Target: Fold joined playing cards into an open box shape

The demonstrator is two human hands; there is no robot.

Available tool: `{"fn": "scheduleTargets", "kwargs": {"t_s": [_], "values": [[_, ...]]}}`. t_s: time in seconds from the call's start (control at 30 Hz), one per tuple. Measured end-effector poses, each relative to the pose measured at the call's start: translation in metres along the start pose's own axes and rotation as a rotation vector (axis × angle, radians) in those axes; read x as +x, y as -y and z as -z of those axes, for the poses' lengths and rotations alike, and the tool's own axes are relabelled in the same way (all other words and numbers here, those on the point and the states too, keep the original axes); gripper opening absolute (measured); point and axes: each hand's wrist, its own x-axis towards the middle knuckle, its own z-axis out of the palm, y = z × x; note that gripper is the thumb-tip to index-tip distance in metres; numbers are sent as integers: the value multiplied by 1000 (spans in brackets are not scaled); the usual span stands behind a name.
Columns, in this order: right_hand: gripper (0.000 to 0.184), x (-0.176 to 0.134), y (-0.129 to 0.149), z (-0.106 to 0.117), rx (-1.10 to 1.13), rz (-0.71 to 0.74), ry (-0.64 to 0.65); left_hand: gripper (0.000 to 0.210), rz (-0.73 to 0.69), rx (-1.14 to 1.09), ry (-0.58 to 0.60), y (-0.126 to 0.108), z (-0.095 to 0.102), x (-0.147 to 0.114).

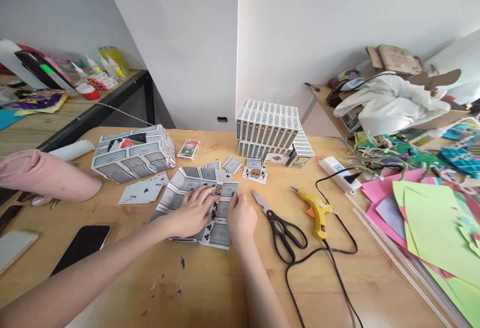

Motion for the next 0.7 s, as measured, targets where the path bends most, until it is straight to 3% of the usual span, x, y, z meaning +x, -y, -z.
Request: {"fn": "scheduleTargets", "kwargs": {"t_s": [0.1,0.33,0.7], "values": [[34,6,3,1,-107,-16,-38,51,-59,64,-103,-2,-7,3],[35,10,2,-8,-199,-12,-84,59,-46,96,35,-1,-9,8],[33,12,-3,-7,-210,1,-71,60,-47,86,42,0,-12,9]]}}
